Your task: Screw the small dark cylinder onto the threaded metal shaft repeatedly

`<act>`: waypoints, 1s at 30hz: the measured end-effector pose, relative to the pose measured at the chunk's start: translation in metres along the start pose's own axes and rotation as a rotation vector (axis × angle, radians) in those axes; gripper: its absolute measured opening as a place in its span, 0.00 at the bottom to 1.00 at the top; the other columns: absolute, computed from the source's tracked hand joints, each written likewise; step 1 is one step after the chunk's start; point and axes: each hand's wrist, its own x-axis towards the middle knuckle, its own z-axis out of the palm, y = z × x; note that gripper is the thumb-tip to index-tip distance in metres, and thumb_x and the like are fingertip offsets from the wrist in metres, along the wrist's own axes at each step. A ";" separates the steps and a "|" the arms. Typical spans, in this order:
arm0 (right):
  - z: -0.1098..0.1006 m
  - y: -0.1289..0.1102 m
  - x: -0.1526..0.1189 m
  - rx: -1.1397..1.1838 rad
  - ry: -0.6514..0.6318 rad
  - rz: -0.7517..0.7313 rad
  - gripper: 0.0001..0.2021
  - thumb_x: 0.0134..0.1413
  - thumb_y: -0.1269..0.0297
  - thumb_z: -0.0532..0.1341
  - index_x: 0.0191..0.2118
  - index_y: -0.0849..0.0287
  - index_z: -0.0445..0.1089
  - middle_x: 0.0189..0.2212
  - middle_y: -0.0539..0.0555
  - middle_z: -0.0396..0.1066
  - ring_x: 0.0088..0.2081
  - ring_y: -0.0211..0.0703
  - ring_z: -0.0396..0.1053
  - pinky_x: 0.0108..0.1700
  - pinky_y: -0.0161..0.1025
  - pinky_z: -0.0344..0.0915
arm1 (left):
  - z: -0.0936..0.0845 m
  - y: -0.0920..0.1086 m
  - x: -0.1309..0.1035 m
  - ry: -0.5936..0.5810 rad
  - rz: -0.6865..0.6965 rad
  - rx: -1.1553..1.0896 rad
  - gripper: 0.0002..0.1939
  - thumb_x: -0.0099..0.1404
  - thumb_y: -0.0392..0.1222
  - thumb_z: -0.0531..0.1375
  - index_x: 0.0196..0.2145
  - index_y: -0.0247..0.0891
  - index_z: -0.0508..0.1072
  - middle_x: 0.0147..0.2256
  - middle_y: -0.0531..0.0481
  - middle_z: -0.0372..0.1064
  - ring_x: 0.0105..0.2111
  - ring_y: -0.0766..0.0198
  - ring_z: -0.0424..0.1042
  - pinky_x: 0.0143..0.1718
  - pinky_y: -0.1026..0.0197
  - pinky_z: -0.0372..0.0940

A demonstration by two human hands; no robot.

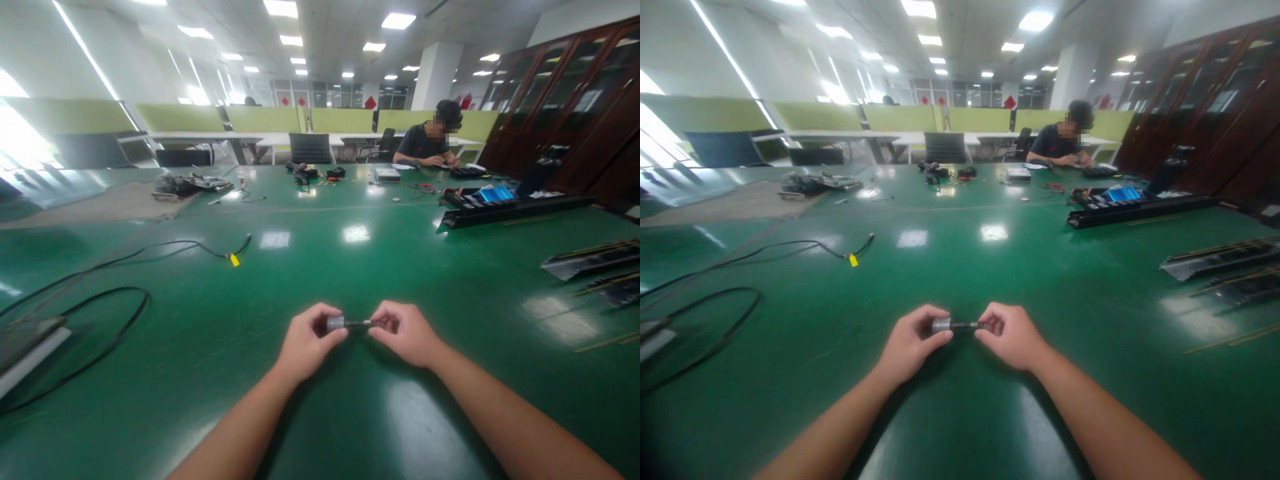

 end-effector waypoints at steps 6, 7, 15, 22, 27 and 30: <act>0.001 -0.002 -0.002 0.024 -0.018 -0.002 0.04 0.50 0.66 0.66 0.32 0.60 0.73 0.22 0.48 0.70 0.22 0.35 0.65 0.26 0.32 0.60 | 0.001 -0.006 0.001 0.014 -0.058 -0.080 0.15 0.55 0.45 0.67 0.37 0.35 0.73 0.33 0.48 0.74 0.33 0.60 0.72 0.38 0.59 0.65; 0.001 -0.002 -0.001 0.031 -0.020 -0.002 0.04 0.50 0.66 0.66 0.33 0.60 0.73 0.22 0.48 0.70 0.22 0.35 0.65 0.26 0.32 0.60 | 0.001 -0.008 0.001 0.013 -0.066 -0.099 0.15 0.55 0.45 0.68 0.37 0.35 0.73 0.33 0.48 0.73 0.33 0.60 0.72 0.38 0.59 0.64; 0.002 0.004 0.004 0.208 -0.021 0.084 0.10 0.58 0.58 0.61 0.33 0.61 0.71 0.23 0.50 0.71 0.23 0.35 0.66 0.27 0.32 0.61 | -0.002 -0.016 0.007 0.098 -0.070 -0.337 0.20 0.59 0.46 0.66 0.26 0.38 0.57 0.28 0.55 0.68 0.28 0.66 0.69 0.33 0.64 0.62; 0.004 0.010 0.009 0.205 -0.015 0.064 0.11 0.57 0.58 0.62 0.33 0.62 0.71 0.24 0.50 0.71 0.24 0.35 0.66 0.28 0.31 0.61 | -0.003 -0.022 0.010 0.229 -0.109 -0.384 0.22 0.55 0.49 0.69 0.22 0.36 0.60 0.33 0.48 0.73 0.33 0.62 0.73 0.37 0.62 0.65; 0.005 0.011 0.010 0.122 -0.024 0.026 0.12 0.58 0.57 0.62 0.33 0.62 0.72 0.25 0.50 0.72 0.26 0.36 0.67 0.29 0.32 0.62 | -0.012 -0.020 0.007 0.360 -0.142 -0.413 0.26 0.60 0.51 0.64 0.50 0.40 0.60 0.43 0.46 0.73 0.40 0.61 0.75 0.41 0.60 0.69; 0.004 0.011 0.010 0.099 -0.033 0.007 0.12 0.58 0.57 0.62 0.34 0.62 0.73 0.25 0.50 0.72 0.26 0.36 0.67 0.30 0.33 0.62 | -0.038 -0.019 -0.010 0.422 -0.169 -0.369 0.33 0.62 0.51 0.62 0.59 0.43 0.52 0.47 0.44 0.70 0.43 0.59 0.75 0.46 0.57 0.70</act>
